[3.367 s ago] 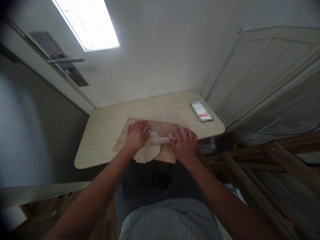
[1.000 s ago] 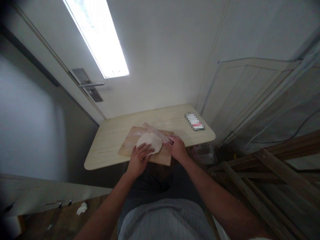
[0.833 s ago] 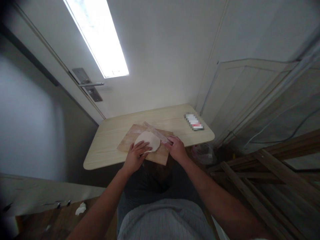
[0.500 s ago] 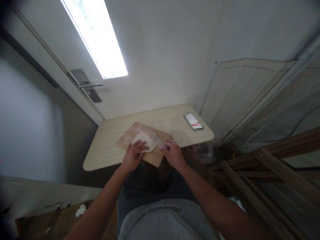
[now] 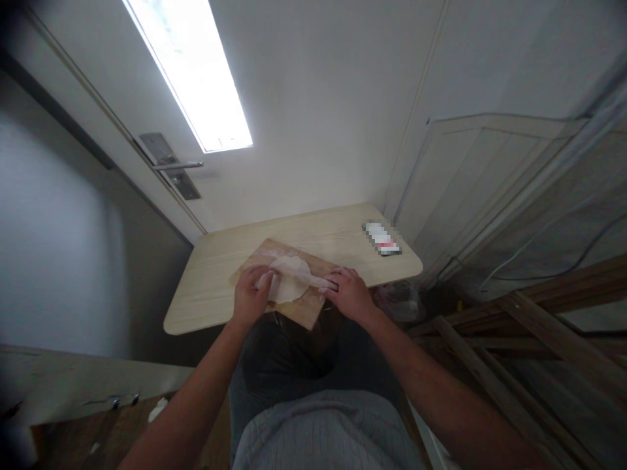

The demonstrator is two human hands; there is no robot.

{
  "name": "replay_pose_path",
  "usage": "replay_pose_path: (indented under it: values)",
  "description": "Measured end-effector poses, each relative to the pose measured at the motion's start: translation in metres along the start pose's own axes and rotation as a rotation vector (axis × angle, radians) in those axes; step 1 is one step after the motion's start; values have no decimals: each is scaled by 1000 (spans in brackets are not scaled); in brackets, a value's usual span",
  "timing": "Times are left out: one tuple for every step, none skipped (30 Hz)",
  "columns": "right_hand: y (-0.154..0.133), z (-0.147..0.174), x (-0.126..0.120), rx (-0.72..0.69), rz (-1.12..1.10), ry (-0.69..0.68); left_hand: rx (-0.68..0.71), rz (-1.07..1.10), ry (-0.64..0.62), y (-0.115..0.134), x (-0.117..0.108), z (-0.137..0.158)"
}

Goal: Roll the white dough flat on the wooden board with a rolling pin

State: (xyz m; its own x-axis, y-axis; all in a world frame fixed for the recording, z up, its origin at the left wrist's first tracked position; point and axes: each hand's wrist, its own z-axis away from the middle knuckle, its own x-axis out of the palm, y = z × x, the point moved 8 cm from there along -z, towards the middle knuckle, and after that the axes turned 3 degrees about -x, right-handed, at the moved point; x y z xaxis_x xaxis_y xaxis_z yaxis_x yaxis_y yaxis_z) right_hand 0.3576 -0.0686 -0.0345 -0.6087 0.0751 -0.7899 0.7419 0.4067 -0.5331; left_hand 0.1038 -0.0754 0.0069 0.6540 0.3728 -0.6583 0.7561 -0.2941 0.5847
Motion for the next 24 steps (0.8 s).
replay_pose_path:
  values:
    - [-1, 2, 2, -7, 14, 11, -6, -18, 22, 1, 2, -10]
    - [-3, 3, 3, -13, 24, 24, -9, -44, 26, 3, 6, -20]
    - [-4, 5, 4, -15, 29, 39, -9, -80, 17, 4, 12, -30]
    - [-5, 7, 4, -14, 33, 54, -14, -119, -12, 5, 20, -39]
    - [-5, 9, 4, -12, 36, 67, -26, -165, -58, 4, 30, -47]
    - [-6, 11, 3, -8, 40, 78, -38, -219, -103, 3, 40, -52]
    - [-6, 13, 2, -7, 47, 84, -33, -268, -158, 2, 50, -56]
    - [-7, 14, 1, -8, 57, 89, -28, -310, -213, 0, 60, -58]
    - [-7, 16, -1, -8, 68, 94, -18, -346, -267, -2, 69, -59]
    - [-7, 18, -3, -10, 80, 96, -5, -371, -314, -3, 76, -58]
    - [-8, 20, -5, -13, 93, 97, 8, -389, -349, -4, 82, -57]
    - [-8, 22, -6, -18, 108, 98, 24, -401, -373, -5, 86, -57]
    - [-9, 24, -6, -21, 129, 102, 40, -407, -385, -5, 88, -56]
    - [-9, 25, -6, -21, 158, 109, 55, -411, -388, -4, 90, -57]
    - [-8, 26, -7, -19, 193, 119, 69, -411, -389, -3, 91, -58]
    - [-8, 26, -7, -13, 232, 130, 80, -409, -390, -2, 92, -60]
    - [-6, 25, -7, -4, 272, 140, 88, -407, -392, -1, 93, -63]
    - [-5, 24, -6, 6, 307, 148, 89, -407, -392, 0, 94, -65]
    - [-3, 22, -6, 14, 334, 152, 86, -407, -390, 1, 96, -68]
    - [-1, 19, -6, 20, 354, 153, 80, -409, -388, 2, 98, -72]
    - [1, 16, -6, 25, 367, 151, 73, -412, -386, 2, 100, -75]
    - [3, 13, -6, 29, 376, 149, 67, -413, -386, 2, 103, -78]
    - [5, 10, -6, 34, 381, 146, 65, -412, -388, 2, 106, -80]
    - [7, 7, -6, 39, 384, 145, 66, -411, -387, 3, 108, -83]
